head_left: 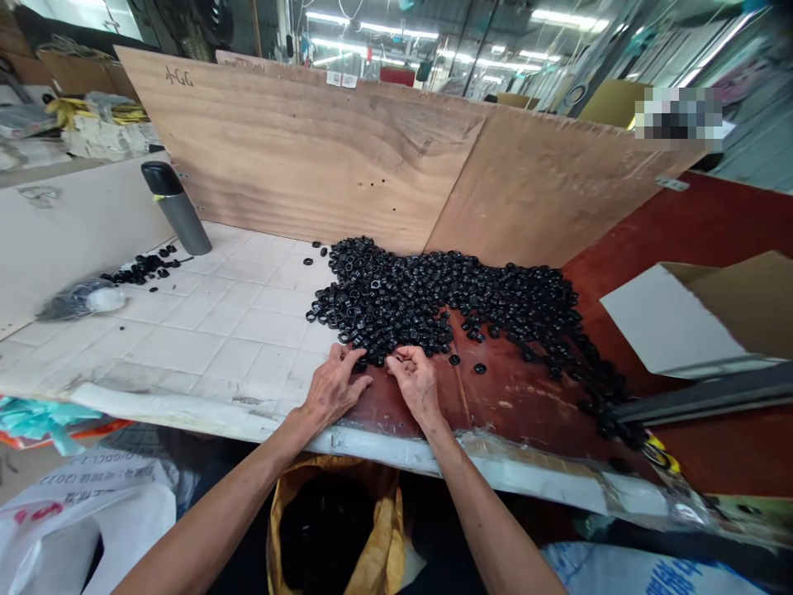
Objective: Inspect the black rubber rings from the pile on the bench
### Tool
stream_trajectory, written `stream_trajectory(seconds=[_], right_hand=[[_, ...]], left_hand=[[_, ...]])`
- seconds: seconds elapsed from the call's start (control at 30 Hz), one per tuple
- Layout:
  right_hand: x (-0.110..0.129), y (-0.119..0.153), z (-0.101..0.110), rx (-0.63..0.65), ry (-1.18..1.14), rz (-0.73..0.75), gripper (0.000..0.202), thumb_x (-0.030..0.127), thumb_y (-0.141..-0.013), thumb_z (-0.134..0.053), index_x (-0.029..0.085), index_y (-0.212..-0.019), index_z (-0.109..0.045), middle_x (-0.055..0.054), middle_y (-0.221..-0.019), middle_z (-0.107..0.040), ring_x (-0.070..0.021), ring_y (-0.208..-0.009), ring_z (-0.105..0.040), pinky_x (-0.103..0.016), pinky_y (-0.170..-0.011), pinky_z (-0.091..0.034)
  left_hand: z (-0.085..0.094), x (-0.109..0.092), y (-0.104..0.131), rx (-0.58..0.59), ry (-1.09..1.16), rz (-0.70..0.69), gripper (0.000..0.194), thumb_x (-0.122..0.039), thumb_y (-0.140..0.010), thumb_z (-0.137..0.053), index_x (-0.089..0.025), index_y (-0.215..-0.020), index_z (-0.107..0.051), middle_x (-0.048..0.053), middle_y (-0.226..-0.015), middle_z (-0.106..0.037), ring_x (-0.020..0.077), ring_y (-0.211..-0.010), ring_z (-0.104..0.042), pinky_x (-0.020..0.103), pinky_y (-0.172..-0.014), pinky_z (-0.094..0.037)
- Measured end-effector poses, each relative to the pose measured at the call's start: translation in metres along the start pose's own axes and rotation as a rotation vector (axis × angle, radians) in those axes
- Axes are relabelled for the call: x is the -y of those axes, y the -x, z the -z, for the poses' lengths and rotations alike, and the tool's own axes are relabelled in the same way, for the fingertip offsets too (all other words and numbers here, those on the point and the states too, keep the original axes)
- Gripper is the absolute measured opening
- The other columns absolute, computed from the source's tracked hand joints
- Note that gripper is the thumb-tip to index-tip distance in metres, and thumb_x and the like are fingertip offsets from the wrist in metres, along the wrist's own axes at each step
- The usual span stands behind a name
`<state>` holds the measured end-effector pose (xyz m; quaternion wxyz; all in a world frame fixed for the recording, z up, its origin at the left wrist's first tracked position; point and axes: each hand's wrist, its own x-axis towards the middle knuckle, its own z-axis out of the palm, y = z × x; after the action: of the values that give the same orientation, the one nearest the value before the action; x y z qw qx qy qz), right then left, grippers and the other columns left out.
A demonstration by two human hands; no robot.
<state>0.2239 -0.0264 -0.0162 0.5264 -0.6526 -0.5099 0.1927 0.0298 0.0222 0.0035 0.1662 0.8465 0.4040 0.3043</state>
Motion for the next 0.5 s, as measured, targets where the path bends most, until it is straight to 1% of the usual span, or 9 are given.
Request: stream_trajectory(seconds=[0.1,0.17,0.27,0.33,0.4,0.43,0.5], right_hand=[[0.001,-0.001,0.001,0.028,0.025,0.018,0.026,0.041,-0.086,-0.067,0.019,-0.099,-0.064,-0.002,-0.079,-0.071,-0.0179,-0.065,-0.066,-0.028,-0.063,-0.052],[0.002,-0.002,0.002,0.039,0.061,0.047,0.024,0.041,-0.085,-0.067,0.020,-0.095,-0.065,-0.002,-0.078,-0.071,-0.0177,-0.066,-0.065,-0.028,-0.064,-0.051],[0.005,-0.003,0.004,0.055,0.087,0.082,0.021,0.041,-0.084,-0.067,0.021,-0.090,-0.066,-0.001,-0.078,-0.070,-0.0177,-0.067,-0.063,-0.028,-0.065,-0.050],[0.007,-0.004,0.007,0.058,0.081,0.092,0.019,0.040,-0.083,-0.067,0.021,-0.088,-0.067,-0.002,-0.080,-0.070,-0.0175,-0.066,-0.062,-0.028,-0.064,-0.050],[0.009,-0.005,0.008,0.068,0.060,0.094,0.017,0.037,-0.083,-0.067,0.021,-0.088,-0.067,-0.002,-0.081,-0.070,-0.0170,-0.065,-0.062,-0.028,-0.064,-0.049],[0.010,-0.005,0.009,0.076,0.051,0.093,0.016,0.036,-0.083,-0.067,0.021,-0.087,-0.066,-0.002,-0.082,-0.070,-0.0167,-0.065,-0.061,-0.028,-0.063,-0.049],[0.011,-0.005,0.010,0.085,0.047,0.084,0.016,0.036,-0.083,-0.068,0.021,-0.087,-0.066,-0.002,-0.081,-0.069,-0.0165,-0.065,-0.061,-0.028,-0.063,-0.048]], left_hand=[[-0.007,-0.003,-0.008,0.061,-0.061,-0.052,0.030,-0.018,-0.091,-0.064,-0.024,-0.121,-0.064,0.007,-0.120,-0.058,0.0230,-0.102,-0.067,0.036,-0.087,-0.060],[-0.007,-0.005,-0.005,0.125,-0.098,-0.121,0.034,-0.016,-0.091,-0.062,-0.026,-0.123,-0.065,0.008,-0.126,-0.059,0.0243,-0.108,-0.066,0.037,-0.091,-0.060],[0.002,-0.004,0.008,0.154,-0.113,-0.208,0.046,-0.013,-0.089,-0.062,-0.030,-0.132,-0.062,0.010,-0.143,-0.049,0.0285,-0.123,-0.060,0.042,-0.098,-0.058],[0.009,-0.002,0.017,0.142,-0.087,-0.236,0.048,-0.012,-0.090,-0.060,-0.031,-0.133,-0.063,0.010,-0.151,-0.041,0.0306,-0.130,-0.056,0.044,-0.101,-0.057],[0.015,-0.001,0.025,0.138,-0.058,-0.264,0.043,-0.013,-0.092,-0.058,-0.032,-0.130,-0.066,0.009,-0.151,-0.040,0.0295,-0.129,-0.056,0.042,-0.101,-0.057],[0.017,-0.001,0.027,0.142,-0.048,-0.273,0.041,-0.013,-0.093,-0.057,-0.032,-0.127,-0.068,0.009,-0.148,-0.043,0.0276,-0.126,-0.058,0.040,-0.098,-0.057],[0.020,-0.002,0.029,0.145,-0.035,-0.263,0.036,-0.014,-0.093,-0.057,-0.030,-0.124,-0.068,0.009,-0.133,-0.054,0.0236,-0.113,-0.064,0.036,-0.092,-0.059]])
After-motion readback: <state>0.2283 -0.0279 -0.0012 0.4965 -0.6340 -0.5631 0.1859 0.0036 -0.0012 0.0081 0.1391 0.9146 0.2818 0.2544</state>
